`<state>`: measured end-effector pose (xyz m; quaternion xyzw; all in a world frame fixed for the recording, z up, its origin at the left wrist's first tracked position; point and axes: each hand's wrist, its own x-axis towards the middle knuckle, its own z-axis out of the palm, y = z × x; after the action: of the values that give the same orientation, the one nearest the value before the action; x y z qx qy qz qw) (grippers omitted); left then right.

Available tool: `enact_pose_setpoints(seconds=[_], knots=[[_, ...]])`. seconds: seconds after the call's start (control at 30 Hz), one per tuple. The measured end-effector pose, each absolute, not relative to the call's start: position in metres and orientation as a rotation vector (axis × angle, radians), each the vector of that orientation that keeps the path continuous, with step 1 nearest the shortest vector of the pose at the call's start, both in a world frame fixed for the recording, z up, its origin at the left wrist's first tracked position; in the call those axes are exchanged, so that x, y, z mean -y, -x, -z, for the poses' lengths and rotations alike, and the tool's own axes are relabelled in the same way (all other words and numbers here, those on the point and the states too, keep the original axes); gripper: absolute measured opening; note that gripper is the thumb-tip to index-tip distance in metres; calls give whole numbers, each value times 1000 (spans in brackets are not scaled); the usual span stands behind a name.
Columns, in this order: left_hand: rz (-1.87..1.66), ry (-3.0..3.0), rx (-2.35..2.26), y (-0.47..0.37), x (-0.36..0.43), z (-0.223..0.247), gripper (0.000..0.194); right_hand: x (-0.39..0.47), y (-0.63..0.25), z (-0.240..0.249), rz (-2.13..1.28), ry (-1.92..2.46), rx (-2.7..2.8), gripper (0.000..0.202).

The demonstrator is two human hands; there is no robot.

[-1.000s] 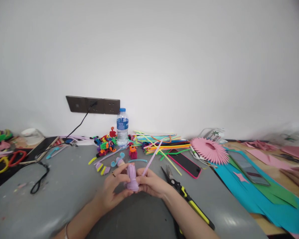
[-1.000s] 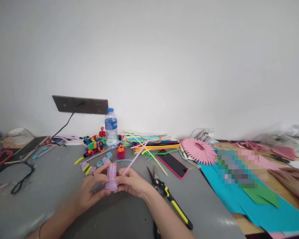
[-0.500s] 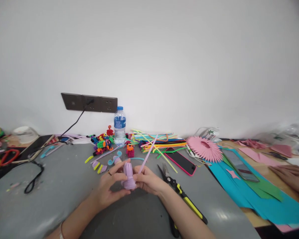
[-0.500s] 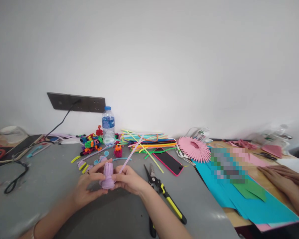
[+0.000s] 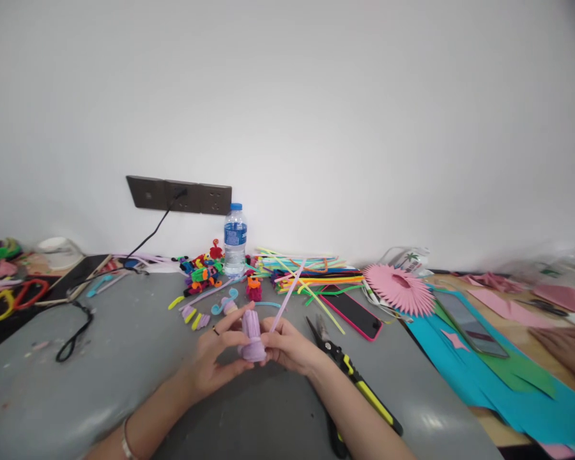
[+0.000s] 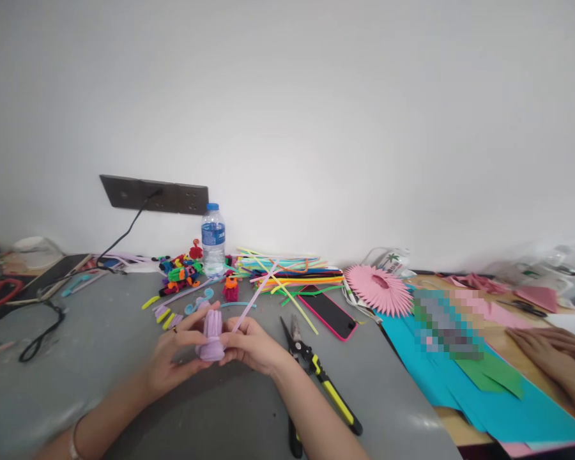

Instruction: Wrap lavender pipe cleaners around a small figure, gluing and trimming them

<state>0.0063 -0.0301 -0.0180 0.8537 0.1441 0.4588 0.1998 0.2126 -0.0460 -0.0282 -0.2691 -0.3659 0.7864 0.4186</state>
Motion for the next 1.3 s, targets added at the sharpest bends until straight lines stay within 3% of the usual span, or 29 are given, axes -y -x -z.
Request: enact_pose_setpoints(seconds=[0.5,0.83,1.13,1.3], knots=[[-1204,-2311,-447,-5,31,24,23,46,-212,29,-1978,629,866,48],[-1203,-2082,-562,-9,28,27,71,43,-215,21,-1867,683,934,44],[-1074,-2151,-747,-5,26,31,86,42,-211,24,-1839,748,950,44],[-1059,-2154,-778,-6,25,30,83,43,-211,24,-1861,739,957,41]])
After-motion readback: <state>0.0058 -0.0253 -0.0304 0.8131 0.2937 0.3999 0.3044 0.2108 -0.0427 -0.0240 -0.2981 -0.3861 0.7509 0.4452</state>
